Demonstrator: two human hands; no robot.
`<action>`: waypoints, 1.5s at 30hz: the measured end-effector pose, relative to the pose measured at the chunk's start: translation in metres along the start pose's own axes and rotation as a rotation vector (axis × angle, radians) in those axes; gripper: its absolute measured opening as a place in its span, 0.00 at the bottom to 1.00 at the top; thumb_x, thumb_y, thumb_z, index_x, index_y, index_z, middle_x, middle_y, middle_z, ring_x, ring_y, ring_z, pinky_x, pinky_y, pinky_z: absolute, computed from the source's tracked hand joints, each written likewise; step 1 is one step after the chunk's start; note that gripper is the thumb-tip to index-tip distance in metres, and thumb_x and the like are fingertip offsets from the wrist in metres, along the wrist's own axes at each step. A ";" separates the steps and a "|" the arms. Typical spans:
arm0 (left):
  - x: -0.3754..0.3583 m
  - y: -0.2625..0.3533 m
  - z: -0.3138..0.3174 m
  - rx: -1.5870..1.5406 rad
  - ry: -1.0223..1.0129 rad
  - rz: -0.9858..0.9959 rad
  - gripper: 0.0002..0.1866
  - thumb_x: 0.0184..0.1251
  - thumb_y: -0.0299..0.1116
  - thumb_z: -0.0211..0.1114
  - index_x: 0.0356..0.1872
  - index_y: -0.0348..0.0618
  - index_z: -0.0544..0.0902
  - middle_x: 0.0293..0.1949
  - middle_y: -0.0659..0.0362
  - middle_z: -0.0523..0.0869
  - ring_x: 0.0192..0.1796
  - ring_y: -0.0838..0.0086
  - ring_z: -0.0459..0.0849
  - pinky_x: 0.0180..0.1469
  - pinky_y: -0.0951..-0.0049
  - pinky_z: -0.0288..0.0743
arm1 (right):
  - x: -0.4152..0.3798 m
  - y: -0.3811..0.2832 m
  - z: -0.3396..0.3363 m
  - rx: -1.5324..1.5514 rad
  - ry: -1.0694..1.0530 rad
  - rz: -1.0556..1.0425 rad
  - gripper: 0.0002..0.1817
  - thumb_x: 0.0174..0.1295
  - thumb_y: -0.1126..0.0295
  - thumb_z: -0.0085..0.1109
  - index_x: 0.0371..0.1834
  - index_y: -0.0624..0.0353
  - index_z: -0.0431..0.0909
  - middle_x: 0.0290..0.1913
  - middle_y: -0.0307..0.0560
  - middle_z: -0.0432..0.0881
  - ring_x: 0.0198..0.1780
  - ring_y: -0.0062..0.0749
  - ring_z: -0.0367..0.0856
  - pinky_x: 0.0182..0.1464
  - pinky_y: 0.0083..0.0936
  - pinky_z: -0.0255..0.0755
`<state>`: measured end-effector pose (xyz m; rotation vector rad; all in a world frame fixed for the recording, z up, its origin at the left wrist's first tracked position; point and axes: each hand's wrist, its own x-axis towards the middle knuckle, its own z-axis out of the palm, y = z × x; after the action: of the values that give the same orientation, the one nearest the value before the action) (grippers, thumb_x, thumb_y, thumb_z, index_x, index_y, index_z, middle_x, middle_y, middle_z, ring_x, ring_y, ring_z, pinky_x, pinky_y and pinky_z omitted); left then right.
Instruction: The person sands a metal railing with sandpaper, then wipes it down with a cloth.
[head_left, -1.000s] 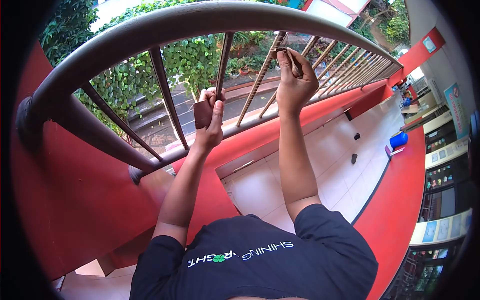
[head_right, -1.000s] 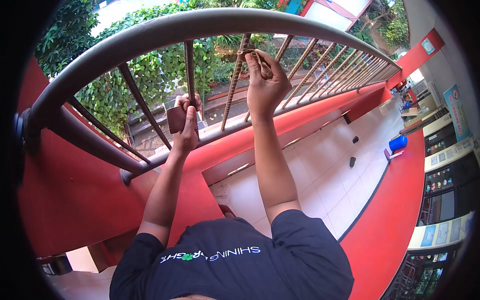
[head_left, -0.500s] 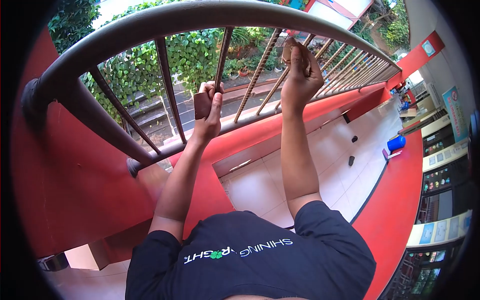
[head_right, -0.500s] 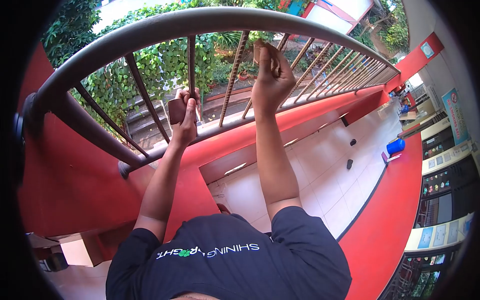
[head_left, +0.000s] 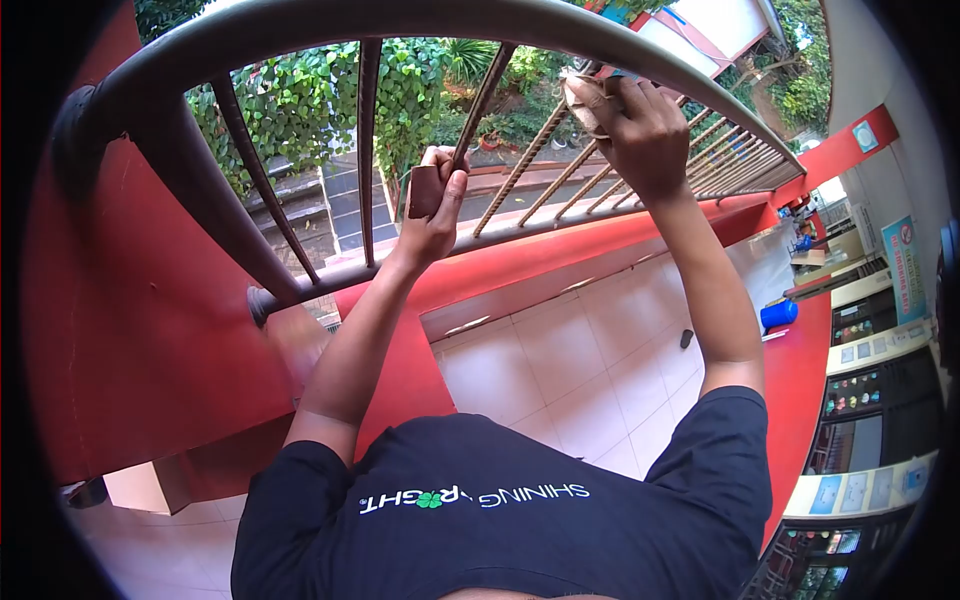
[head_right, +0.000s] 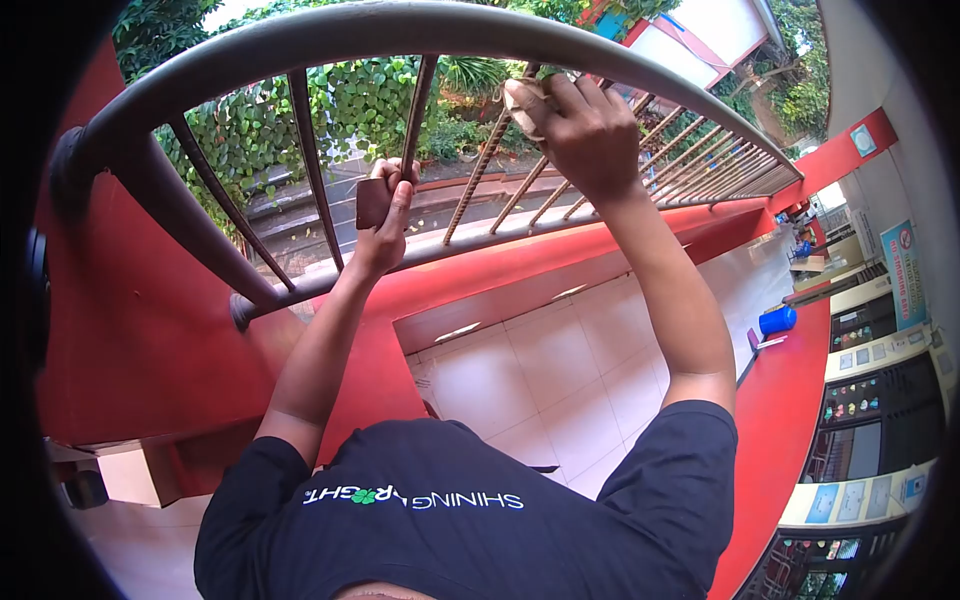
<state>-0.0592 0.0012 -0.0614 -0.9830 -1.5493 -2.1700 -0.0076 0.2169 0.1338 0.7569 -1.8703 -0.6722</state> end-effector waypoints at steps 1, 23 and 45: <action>-0.001 0.002 -0.001 0.017 -0.014 0.002 0.07 0.82 0.31 0.54 0.43 0.41 0.69 0.37 0.62 0.70 0.38 0.77 0.66 0.43 0.72 0.66 | 0.001 -0.006 -0.005 -0.064 -0.072 0.064 0.20 0.57 0.64 0.72 0.56 0.37 0.89 0.33 0.33 0.82 0.32 0.28 0.83 0.32 0.30 0.77; -0.001 -0.001 -0.003 -0.017 -0.037 0.000 0.07 0.82 0.31 0.55 0.44 0.39 0.68 0.32 0.63 0.66 0.35 0.77 0.62 0.40 0.72 0.62 | 0.016 -0.012 0.003 0.087 -0.199 0.219 0.09 0.58 0.61 0.70 0.40 0.45 0.87 0.26 0.38 0.86 0.26 0.39 0.88 0.25 0.38 0.80; 0.000 -0.001 -0.003 -0.088 -0.041 -0.011 0.07 0.81 0.30 0.56 0.45 0.39 0.69 0.31 0.63 0.66 0.34 0.76 0.62 0.40 0.72 0.64 | 0.018 -0.034 0.011 0.324 -0.095 0.357 0.06 0.59 0.69 0.74 0.37 0.56 0.92 0.25 0.53 0.86 0.25 0.41 0.87 0.30 0.31 0.78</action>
<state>-0.0607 -0.0011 -0.0627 -1.0545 -1.4920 -2.2559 -0.0167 0.1825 0.1151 0.5748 -2.1604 -0.1828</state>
